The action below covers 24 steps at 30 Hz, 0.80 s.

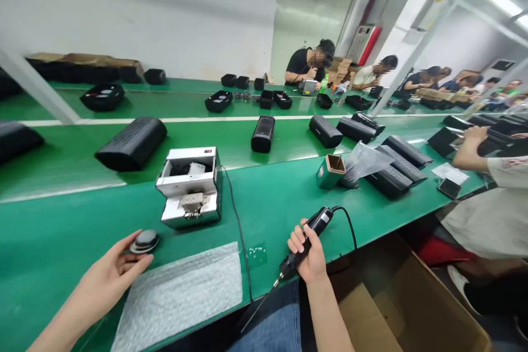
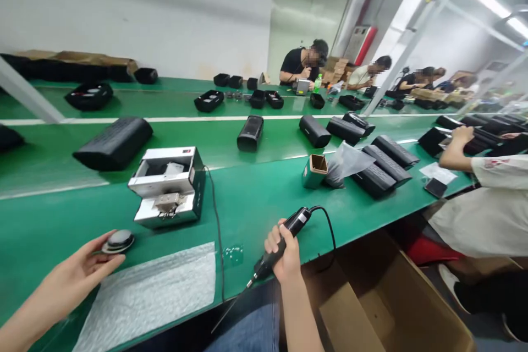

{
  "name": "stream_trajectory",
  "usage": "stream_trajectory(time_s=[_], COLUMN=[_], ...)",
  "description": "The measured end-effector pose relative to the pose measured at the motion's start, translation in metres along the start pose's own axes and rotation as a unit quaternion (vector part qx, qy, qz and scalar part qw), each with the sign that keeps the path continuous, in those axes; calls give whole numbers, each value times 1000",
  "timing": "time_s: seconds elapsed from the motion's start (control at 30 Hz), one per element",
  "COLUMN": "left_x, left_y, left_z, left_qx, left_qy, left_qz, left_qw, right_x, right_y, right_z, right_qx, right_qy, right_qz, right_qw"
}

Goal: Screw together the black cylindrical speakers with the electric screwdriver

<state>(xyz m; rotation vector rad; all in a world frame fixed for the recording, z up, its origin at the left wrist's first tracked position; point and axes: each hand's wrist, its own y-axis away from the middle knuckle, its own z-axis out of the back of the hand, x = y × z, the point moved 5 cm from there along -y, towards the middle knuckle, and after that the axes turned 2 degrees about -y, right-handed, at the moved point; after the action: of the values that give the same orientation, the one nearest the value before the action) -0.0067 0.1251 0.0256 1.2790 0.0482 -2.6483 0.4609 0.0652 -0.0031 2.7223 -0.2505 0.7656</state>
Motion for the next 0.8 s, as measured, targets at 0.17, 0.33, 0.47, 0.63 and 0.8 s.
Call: stream_trajectory(time_s=[0.17, 0.33, 0.47, 0.63, 0.8], left_x=[-4, -6, 0, -23, -55], left_y=[-33, -48, -85, -194, -261], left_z=[6, 19, 56, 104, 101], left_qx=[-79, -46, -1, -88, -42], left_qy=[-156, -154, -88, 14, 104], left_qz=[-109, -122, -77, 13, 21], left_qw=[979, 979, 993, 996, 993], right_x=[-4, -3, -3, -5, -3], right_y=[0, 1, -17, -31, -28], right_z=[3, 15, 40, 56, 44], right_qx=[-4, 7, 18, 30, 36], right_qy=[-11, -6, 1, 21, 24], right_qz=[-7, -28, -49, -46, -34], right_qw=[1000, 1000, 999, 998, 998])
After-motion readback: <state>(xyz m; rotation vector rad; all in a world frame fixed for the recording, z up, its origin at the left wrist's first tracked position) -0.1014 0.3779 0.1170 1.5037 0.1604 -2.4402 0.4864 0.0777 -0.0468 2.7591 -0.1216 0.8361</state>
